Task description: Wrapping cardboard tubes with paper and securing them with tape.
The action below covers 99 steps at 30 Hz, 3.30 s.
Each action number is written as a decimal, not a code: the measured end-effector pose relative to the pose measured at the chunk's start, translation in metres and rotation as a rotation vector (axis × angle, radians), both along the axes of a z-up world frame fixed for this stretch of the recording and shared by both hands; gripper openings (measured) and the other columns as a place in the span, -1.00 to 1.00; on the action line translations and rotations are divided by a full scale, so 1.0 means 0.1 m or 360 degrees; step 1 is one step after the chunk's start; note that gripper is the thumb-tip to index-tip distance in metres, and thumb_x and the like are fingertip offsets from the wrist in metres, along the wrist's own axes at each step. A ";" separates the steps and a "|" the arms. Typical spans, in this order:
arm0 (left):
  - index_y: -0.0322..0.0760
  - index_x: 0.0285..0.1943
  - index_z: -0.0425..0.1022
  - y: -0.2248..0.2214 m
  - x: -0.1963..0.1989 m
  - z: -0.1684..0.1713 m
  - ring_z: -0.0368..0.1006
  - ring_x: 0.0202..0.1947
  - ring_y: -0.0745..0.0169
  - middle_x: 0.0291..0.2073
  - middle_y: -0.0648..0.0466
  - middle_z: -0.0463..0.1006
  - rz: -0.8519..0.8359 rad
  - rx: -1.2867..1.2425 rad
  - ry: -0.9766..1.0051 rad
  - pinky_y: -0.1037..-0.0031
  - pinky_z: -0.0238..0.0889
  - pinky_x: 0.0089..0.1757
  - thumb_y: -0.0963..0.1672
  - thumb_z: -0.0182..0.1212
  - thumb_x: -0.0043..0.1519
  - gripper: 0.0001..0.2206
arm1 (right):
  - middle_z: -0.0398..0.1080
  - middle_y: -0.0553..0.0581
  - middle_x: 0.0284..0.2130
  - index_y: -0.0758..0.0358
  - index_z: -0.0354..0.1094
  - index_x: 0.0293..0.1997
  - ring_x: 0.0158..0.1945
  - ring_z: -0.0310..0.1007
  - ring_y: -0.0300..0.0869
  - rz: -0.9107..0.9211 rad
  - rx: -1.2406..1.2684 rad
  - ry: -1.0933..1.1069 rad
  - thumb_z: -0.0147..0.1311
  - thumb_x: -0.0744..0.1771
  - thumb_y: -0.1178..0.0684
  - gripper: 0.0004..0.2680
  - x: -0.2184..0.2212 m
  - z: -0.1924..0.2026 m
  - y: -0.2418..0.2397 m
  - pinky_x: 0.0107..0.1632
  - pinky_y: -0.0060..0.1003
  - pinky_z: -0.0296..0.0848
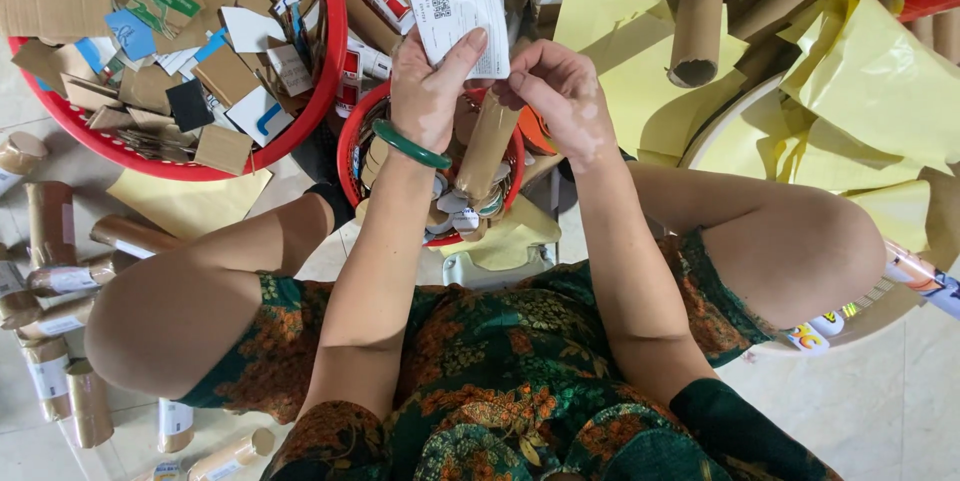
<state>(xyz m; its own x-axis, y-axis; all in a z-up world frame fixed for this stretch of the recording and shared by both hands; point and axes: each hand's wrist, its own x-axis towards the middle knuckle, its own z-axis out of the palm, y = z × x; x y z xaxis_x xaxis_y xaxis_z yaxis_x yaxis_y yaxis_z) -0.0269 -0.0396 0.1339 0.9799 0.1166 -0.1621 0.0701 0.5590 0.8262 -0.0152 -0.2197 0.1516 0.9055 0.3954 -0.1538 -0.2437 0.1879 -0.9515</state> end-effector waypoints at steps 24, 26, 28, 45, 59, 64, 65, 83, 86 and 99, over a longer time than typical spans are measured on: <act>-0.35 -0.14 0.57 -0.21 -0.02 0.01 0.56 -0.21 -0.05 -0.21 -0.03 0.60 0.0261 0.1960 -0.0841 0.29 0.45 -0.13 -0.23 0.31 0.23 -0.92 | 0.50 0.09 -0.45 0.39 0.46 -0.23 -0.40 0.50 -0.29 -0.0381 -0.0994 -0.0847 0.19 0.36 0.22 -0.96 0.07 -0.05 0.04 -0.26 -0.37 0.49; -0.35 -0.18 0.57 -0.25 -0.01 -0.08 0.58 -0.31 0.11 -0.29 -0.02 0.61 0.0255 0.1668 -0.0638 0.37 0.47 -0.23 -0.23 0.31 0.23 -0.95 | 0.50 0.15 -0.43 0.39 0.44 -0.23 -0.40 0.53 -0.23 -0.0364 -0.1026 -0.1007 0.22 0.35 0.23 -0.95 0.07 -0.05 0.03 -0.25 -0.33 0.50; -0.33 -0.18 0.60 -0.28 0.00 -0.26 0.57 -0.38 0.23 -0.34 0.04 0.64 0.0231 0.1513 -0.0424 0.42 0.46 -0.29 -0.23 0.30 0.23 -0.96 | 0.51 0.15 -0.42 0.39 0.42 -0.23 -0.39 0.54 -0.22 -0.0351 -0.1007 -0.1001 0.21 0.34 0.23 -0.95 0.07 -0.08 0.02 -0.25 -0.32 0.51; -0.34 -0.09 0.49 0.30 0.15 -0.73 0.46 -0.32 0.30 -0.30 0.08 0.53 0.0698 0.0444 -0.0165 0.48 0.47 -0.26 -0.27 0.11 0.32 -0.92 | 0.49 0.12 -0.40 0.27 0.37 -0.10 -0.36 0.44 -0.23 -0.1055 -0.0079 0.0608 0.07 0.37 -0.01 -0.84 0.32 -1.23 -0.76 -0.33 -0.32 0.43; -0.42 0.13 0.38 -0.28 -0.22 -1.19 0.40 0.13 -0.28 0.18 -0.31 0.42 -0.0769 0.2494 0.0500 0.12 0.32 -0.06 0.04 0.61 -0.19 -0.24 | 0.52 0.13 -0.09 0.28 0.35 0.03 -0.06 0.57 -0.15 -0.0555 0.0179 0.0198 0.16 0.36 0.29 -0.83 0.35 -1.05 -0.94 0.03 -0.12 0.63; -0.45 0.25 0.29 -0.08 -0.27 -2.06 0.37 0.15 -0.21 0.12 -0.34 0.45 -0.0957 0.2015 0.0609 0.16 0.24 0.14 0.06 0.56 0.00 -0.24 | 0.51 0.20 -0.01 0.32 0.34 0.12 0.03 0.57 -0.08 -0.0406 0.0496 0.0324 0.12 0.36 0.34 -0.78 0.30 -0.95 -1.01 0.15 -0.06 0.61; -0.52 0.26 0.26 -0.01 -0.24 -2.22 0.34 0.15 -0.19 0.12 -0.37 0.41 -0.0895 0.1925 0.0406 0.16 0.22 0.13 0.06 0.60 -0.01 -0.19 | 0.51 0.21 0.00 0.32 0.34 0.14 0.04 0.57 -0.06 -0.0350 0.0593 0.0372 0.11 0.35 0.34 -0.75 0.29 -0.91 -0.99 0.16 -0.04 0.59; -0.37 0.40 0.30 -0.10 -0.06 -1.41 0.47 0.15 0.06 0.19 -0.06 0.52 -0.0501 -0.0650 0.0270 0.20 0.37 0.14 0.08 0.08 0.39 -0.46 | 0.54 0.15 -0.09 0.33 0.33 0.14 -0.04 0.54 -0.18 -0.0140 0.0692 0.0492 0.18 0.33 0.34 -0.74 0.14 -0.99 -0.36 0.09 -0.25 0.52; -0.38 0.37 0.32 -0.13 -0.05 -1.31 0.51 -0.03 0.01 0.06 -0.08 0.55 -0.0516 -0.0512 0.0297 0.18 0.41 -0.02 0.03 0.15 0.40 -0.52 | 0.54 0.15 -0.09 0.33 0.34 0.12 -0.03 0.55 -0.18 -0.0160 0.0659 0.0484 0.16 0.31 0.34 -0.73 0.14 -0.90 -0.32 0.10 -0.27 0.53; -0.33 0.37 0.35 -0.05 -0.06 -1.56 0.50 0.11 0.24 0.14 0.02 0.56 -0.0389 -0.0570 0.0169 0.35 0.38 0.13 -0.01 0.13 0.41 -0.57 | 0.42 0.14 -0.02 0.30 0.22 0.30 0.01 0.52 -0.18 -0.0118 -0.0213 0.0092 0.42 0.21 0.12 -0.46 0.15 -0.72 -0.27 0.10 -0.26 0.58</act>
<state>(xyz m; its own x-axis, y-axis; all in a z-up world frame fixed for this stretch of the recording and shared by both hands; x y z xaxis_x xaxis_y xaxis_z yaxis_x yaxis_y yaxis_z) -0.0331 -0.0443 -0.0219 0.9474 -0.1985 -0.2511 0.3098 0.7651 0.5645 -0.0001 -0.2469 0.0799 0.9196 0.3002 -0.2534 -0.2890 0.0800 -0.9540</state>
